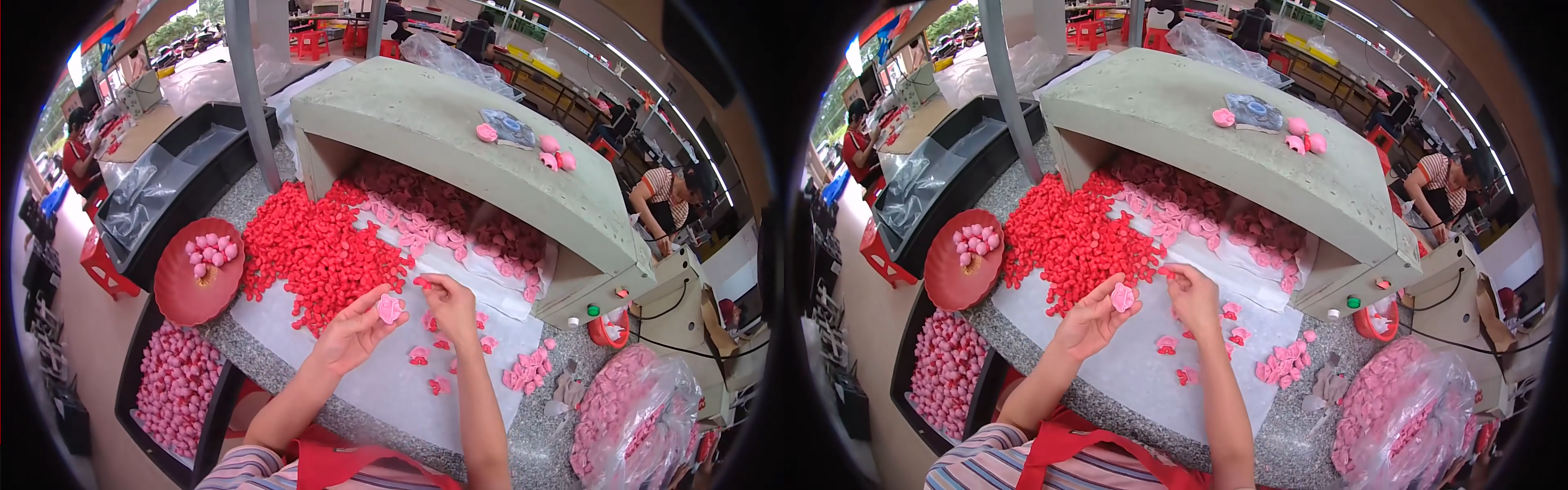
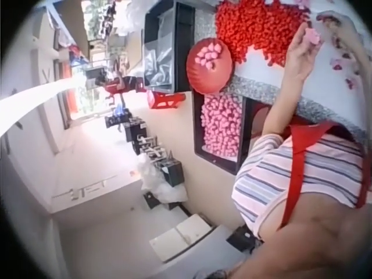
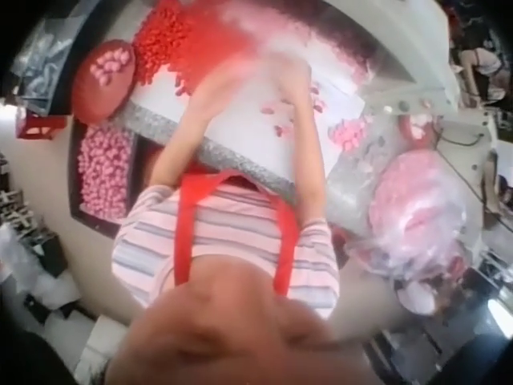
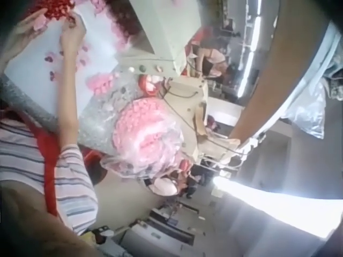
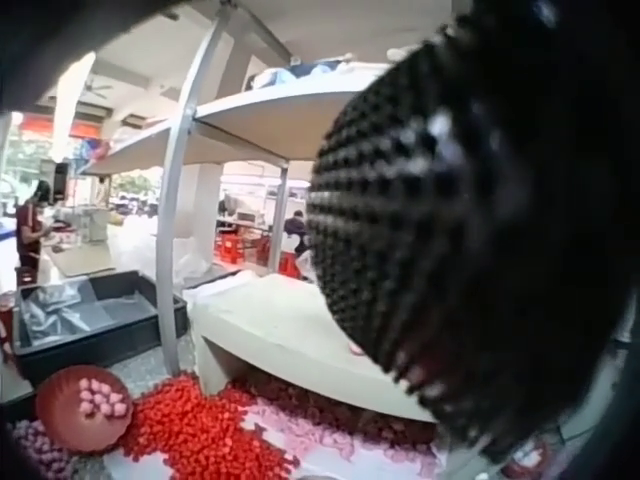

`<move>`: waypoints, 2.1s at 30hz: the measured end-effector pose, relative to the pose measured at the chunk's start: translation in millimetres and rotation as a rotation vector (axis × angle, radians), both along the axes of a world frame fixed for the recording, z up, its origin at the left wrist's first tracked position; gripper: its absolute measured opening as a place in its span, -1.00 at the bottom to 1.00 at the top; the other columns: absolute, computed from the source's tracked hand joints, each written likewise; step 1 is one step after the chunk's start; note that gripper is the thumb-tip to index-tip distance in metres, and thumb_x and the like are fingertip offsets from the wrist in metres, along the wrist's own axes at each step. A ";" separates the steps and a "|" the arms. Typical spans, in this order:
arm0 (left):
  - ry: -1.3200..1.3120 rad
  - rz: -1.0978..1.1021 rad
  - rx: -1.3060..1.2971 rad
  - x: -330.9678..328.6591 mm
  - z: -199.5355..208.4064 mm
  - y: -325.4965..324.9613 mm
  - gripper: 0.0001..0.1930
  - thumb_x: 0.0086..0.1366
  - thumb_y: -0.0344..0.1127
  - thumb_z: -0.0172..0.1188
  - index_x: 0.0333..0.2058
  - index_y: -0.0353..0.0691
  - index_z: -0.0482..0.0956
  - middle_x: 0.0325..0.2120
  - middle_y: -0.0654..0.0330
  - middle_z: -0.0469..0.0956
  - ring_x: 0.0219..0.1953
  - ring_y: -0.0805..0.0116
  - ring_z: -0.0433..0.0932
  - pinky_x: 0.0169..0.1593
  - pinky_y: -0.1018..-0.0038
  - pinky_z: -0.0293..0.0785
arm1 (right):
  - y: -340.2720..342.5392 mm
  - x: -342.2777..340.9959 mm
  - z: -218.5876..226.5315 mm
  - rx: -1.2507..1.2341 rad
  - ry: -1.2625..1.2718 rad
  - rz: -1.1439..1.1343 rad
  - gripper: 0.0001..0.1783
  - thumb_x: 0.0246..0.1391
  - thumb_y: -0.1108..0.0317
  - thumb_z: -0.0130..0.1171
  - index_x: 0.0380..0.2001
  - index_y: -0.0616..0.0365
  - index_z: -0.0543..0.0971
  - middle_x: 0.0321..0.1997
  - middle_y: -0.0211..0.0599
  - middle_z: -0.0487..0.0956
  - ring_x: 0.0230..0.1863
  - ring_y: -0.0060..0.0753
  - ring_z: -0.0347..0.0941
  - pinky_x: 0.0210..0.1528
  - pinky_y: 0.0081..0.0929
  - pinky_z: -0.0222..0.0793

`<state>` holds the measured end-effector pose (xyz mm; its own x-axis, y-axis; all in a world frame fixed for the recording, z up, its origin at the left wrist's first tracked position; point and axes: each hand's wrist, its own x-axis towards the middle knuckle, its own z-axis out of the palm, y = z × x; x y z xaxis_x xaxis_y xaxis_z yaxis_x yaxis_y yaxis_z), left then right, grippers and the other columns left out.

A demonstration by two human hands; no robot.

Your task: Assembling small red components into pink plastic shells at a factory workstation.

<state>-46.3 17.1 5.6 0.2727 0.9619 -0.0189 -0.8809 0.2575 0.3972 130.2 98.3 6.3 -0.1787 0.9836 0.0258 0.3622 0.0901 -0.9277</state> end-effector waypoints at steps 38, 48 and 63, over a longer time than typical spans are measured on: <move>0.550 0.024 0.100 67.9 0.8 -19.6 -0.78 0.09 -0.56 0.12 -0.23 -0.43 0.45 -0.32 0.05 0.52 -0.29 0.35 0.53 -0.21 0.47 0.50 | -117.2 24.4 47.6 0.410 -0.160 -0.230 -0.74 -0.33 0.51 0.32 -0.47 0.24 0.48 -0.47 -0.30 0.46 -0.53 -0.48 0.44 -0.45 -0.61 0.38; 0.599 -0.026 0.160 61.6 3.0 -20.5 -0.85 0.11 -0.57 0.10 -0.30 -0.37 0.45 -0.33 0.14 0.47 -0.27 0.39 0.50 -0.20 0.52 0.48 | -112.1 23.4 38.8 0.504 -0.374 -0.224 -0.76 -0.33 0.44 0.32 -0.52 0.19 0.48 -0.52 -0.35 0.44 -0.58 -0.46 0.41 -0.53 -0.56 0.35; 0.662 0.009 0.080 19.4 -46.4 -45.1 -0.87 0.02 -0.66 0.14 -0.41 -0.40 0.46 -0.30 0.14 0.40 -0.27 0.39 0.49 -0.14 0.49 0.45 | -115.1 -1.2 -8.3 0.403 -0.414 0.124 -0.79 -0.35 0.44 0.22 -0.52 0.15 0.44 -0.50 -0.29 0.40 -0.47 -0.23 0.40 -0.46 -0.36 0.32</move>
